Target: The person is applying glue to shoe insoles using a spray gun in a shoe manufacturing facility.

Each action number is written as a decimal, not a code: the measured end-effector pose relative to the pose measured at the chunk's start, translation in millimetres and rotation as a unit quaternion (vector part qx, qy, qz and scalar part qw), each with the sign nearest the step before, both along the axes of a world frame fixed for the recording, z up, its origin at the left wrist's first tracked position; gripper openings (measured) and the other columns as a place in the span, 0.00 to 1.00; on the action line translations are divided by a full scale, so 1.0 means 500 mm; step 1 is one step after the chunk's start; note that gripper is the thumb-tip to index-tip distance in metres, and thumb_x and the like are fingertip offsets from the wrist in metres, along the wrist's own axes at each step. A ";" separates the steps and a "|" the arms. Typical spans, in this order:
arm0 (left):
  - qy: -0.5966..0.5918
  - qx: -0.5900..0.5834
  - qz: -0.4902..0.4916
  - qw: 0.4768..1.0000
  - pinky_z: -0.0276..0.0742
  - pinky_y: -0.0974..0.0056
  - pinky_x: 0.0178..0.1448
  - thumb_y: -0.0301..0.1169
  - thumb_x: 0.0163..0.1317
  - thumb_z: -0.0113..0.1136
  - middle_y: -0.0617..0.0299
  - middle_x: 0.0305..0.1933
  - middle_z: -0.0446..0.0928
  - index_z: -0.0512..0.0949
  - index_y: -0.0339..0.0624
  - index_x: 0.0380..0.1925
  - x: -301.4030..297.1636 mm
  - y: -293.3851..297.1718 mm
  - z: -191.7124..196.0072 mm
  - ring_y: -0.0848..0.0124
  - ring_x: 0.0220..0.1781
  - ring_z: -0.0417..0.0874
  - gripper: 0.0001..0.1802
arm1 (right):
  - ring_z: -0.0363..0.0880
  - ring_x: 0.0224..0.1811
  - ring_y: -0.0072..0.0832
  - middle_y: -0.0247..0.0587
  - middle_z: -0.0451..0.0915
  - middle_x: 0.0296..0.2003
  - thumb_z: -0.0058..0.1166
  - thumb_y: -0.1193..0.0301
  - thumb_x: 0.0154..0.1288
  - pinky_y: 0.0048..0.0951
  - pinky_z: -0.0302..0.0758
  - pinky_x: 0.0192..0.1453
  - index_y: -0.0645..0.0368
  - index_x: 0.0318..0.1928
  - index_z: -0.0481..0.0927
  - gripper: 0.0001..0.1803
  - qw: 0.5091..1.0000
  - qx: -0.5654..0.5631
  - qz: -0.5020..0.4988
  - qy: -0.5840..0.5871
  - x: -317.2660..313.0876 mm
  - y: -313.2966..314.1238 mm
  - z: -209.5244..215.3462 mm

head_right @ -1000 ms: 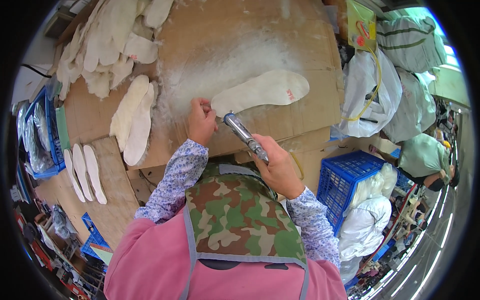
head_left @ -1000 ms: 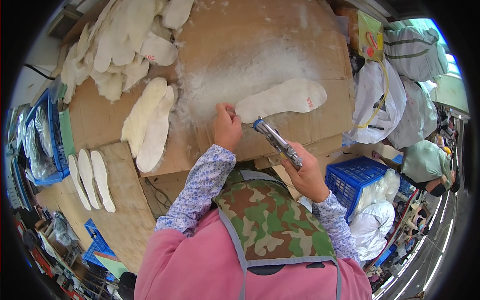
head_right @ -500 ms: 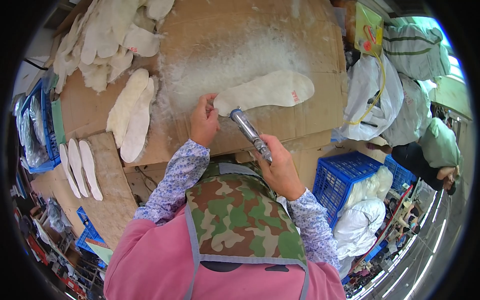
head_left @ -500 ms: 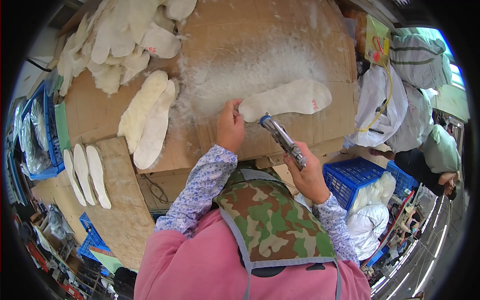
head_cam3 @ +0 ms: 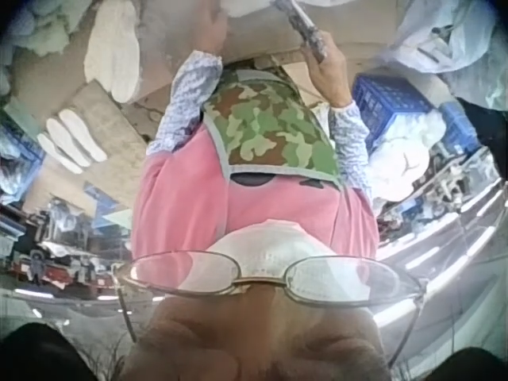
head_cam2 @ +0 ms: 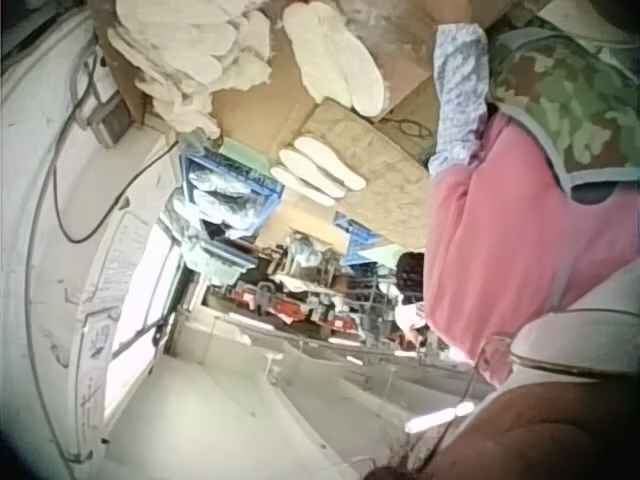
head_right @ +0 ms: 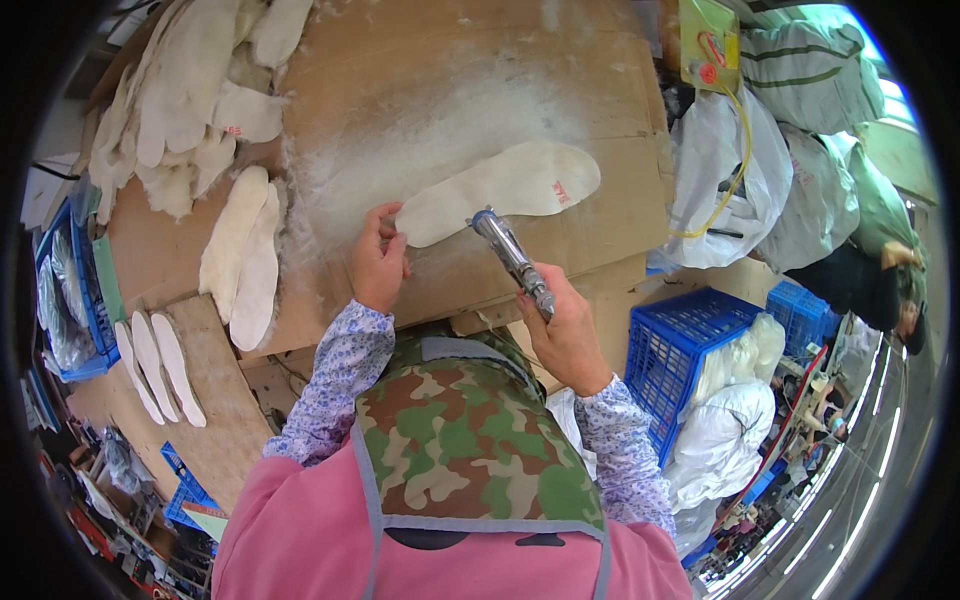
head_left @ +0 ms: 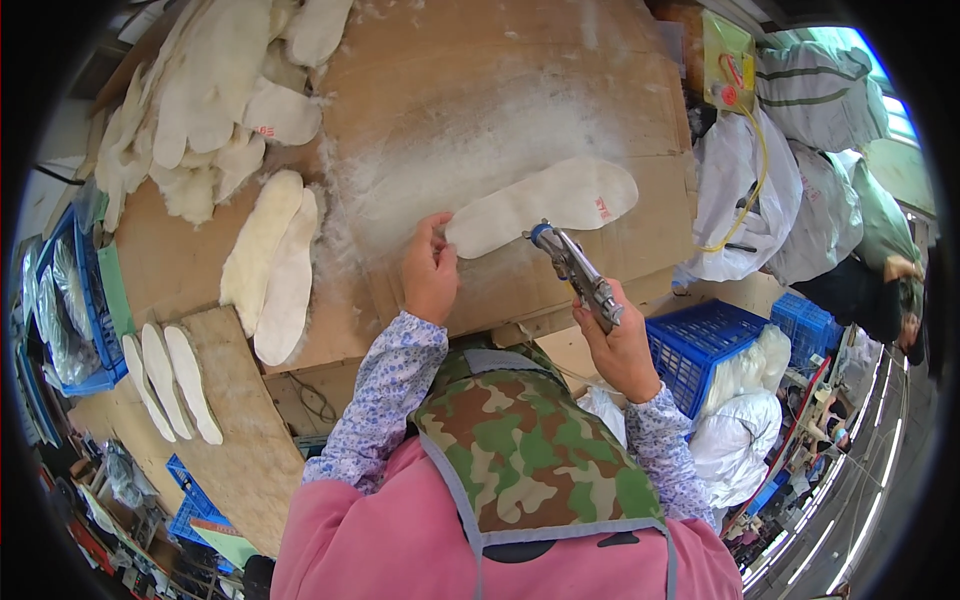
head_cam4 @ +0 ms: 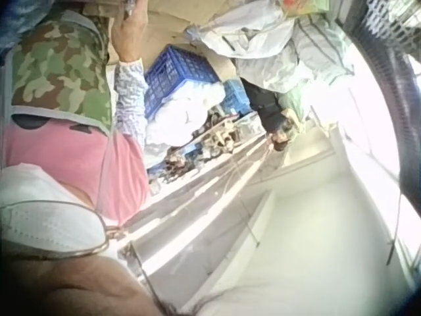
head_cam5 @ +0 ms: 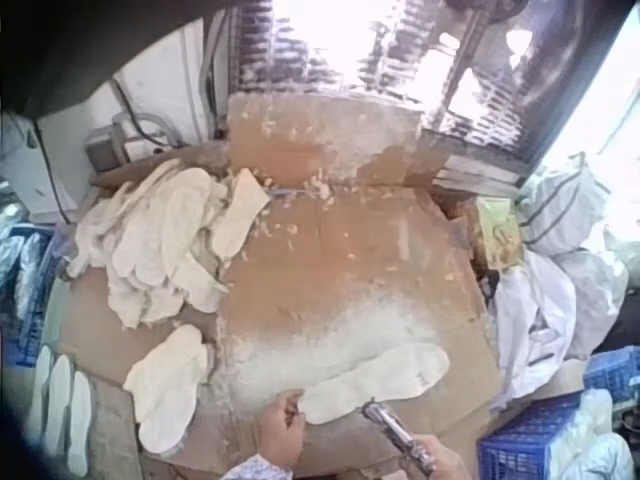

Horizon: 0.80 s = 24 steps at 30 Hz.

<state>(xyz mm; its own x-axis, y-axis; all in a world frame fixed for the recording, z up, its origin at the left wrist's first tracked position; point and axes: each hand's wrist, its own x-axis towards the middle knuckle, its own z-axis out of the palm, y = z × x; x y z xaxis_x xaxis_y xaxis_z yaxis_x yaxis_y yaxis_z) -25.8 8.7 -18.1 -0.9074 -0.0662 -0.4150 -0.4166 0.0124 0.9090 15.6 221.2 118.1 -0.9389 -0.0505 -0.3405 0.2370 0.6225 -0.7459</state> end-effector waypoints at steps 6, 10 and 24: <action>-0.009 0.013 0.005 1.000 0.67 0.73 0.19 0.19 0.61 0.47 0.63 0.34 0.64 0.69 0.46 0.54 0.001 0.002 0.009 0.79 0.16 0.68 0.20 | 0.78 0.31 0.36 0.45 0.77 0.29 0.52 0.79 0.62 0.31 0.72 0.37 0.61 0.48 0.70 0.14 1.000 0.005 -0.017 0.025 -0.007 0.027 -0.003; -0.010 0.024 0.006 1.000 0.67 0.74 0.19 0.19 0.61 0.47 0.63 0.34 0.64 0.68 0.46 0.54 0.002 0.002 0.010 0.79 0.16 0.68 0.21 | 0.78 0.31 0.36 0.45 0.76 0.29 0.52 0.79 0.62 0.31 0.72 0.37 0.61 0.46 0.70 0.12 0.998 0.025 -0.024 0.056 -0.013 0.043 -0.006; -0.009 0.022 0.008 1.000 0.66 0.75 0.19 0.18 0.61 0.47 0.65 0.33 0.63 0.68 0.46 0.55 0.003 0.003 0.002 0.80 0.16 0.66 0.21 | 0.74 0.25 0.31 0.42 0.74 0.25 0.51 0.78 0.61 0.29 0.70 0.31 0.62 0.41 0.71 0.08 0.990 0.028 -0.117 0.078 -0.022 0.128 -0.029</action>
<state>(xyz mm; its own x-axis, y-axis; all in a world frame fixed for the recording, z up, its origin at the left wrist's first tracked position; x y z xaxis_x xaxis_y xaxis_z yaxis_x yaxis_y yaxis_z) -24.3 10.2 -17.2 -0.8991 -0.0614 -0.4334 -0.4320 -0.0344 0.9012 4.8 285.1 103.6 -0.9640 0.1893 -0.1869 0.2644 0.6050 -0.7510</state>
